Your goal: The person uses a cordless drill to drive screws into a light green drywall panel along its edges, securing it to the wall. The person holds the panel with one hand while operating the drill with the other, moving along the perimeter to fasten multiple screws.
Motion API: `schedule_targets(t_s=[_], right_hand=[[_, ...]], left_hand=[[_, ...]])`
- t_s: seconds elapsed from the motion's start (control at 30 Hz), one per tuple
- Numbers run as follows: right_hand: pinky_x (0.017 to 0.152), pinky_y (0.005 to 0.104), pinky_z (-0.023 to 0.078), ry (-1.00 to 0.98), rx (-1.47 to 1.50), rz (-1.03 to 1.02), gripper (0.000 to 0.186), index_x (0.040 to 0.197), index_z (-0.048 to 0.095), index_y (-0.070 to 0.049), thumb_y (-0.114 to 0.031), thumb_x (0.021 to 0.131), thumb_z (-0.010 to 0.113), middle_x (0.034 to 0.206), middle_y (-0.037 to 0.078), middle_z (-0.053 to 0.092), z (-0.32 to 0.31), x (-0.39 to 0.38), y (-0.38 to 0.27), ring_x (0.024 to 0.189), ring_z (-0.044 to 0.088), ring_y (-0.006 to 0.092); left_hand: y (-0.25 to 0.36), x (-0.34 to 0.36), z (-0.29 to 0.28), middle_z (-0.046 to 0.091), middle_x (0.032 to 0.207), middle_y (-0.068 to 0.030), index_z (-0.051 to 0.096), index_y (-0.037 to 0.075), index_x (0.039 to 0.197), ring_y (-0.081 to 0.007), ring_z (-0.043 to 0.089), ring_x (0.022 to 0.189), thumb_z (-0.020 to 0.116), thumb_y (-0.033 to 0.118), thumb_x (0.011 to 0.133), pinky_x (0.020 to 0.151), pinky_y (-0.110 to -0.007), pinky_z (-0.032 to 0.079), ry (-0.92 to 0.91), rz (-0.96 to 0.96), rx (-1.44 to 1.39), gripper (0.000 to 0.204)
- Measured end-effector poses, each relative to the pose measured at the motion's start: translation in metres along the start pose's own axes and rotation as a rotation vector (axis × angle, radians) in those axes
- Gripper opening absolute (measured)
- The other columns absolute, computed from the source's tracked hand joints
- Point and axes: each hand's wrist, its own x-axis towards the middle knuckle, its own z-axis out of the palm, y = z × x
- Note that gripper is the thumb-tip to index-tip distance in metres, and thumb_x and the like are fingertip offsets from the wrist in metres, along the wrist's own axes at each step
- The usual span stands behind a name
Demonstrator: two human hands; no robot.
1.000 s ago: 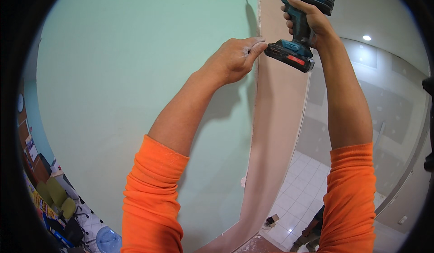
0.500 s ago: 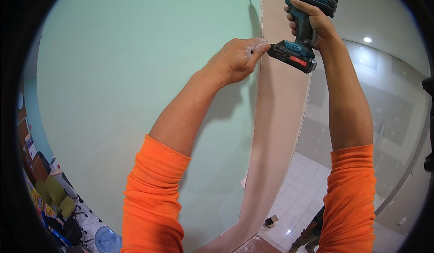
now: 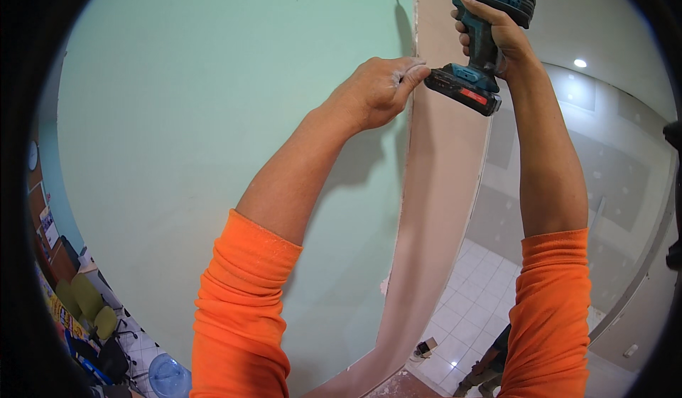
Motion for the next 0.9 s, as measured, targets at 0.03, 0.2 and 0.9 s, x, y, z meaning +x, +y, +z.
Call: schedule_targets(t_s=[0.03,0.2,0.9], right_hand=[[0.055,0.0243,0.054,-0.009,0.011,0.007,0.043,0.102,0.069,-0.003,-0.043,0.087,0.078,0.076,0.002,0.066,0.0,0.0009,0.0003,0.058,0.063,0.0093],[0.055,0.0243,0.054,0.005,-0.004,-0.006,0.043,0.101,0.069,-0.004,-0.043,0.087,0.078,0.076,0.002,0.067,-0.0011,0.0008,0.0016,0.059,0.063,0.0092],[0.055,0.024,0.054,0.018,-0.026,-0.007,0.042,0.102,0.069,-0.003,-0.042,0.088,0.077,0.076,0.003,0.067,0.0035,-0.0018,-0.004,0.058,0.063,0.0089]], left_hand=[[-0.0006,0.0003,-0.0002,0.071,0.122,-0.017,0.065,0.004,0.131,-0.0316,0.065,0.116,0.043,0.042,0.109,0.102,-0.037,0.049,0.001,0.012,-0.005,0.049],[-0.003,0.0007,-0.0003,0.071,0.123,-0.0169,0.066,0.005,0.131,-0.0313,0.065,0.117,0.044,0.042,0.108,0.102,-0.037,0.049,0.005,0.033,-0.021,0.049],[0.0,-0.0018,-0.0019,0.072,0.119,-0.0179,0.066,0.005,0.13,-0.0318,0.066,0.112,0.044,0.041,0.109,0.1,-0.037,0.05,0.009,0.034,-0.046,0.047]])
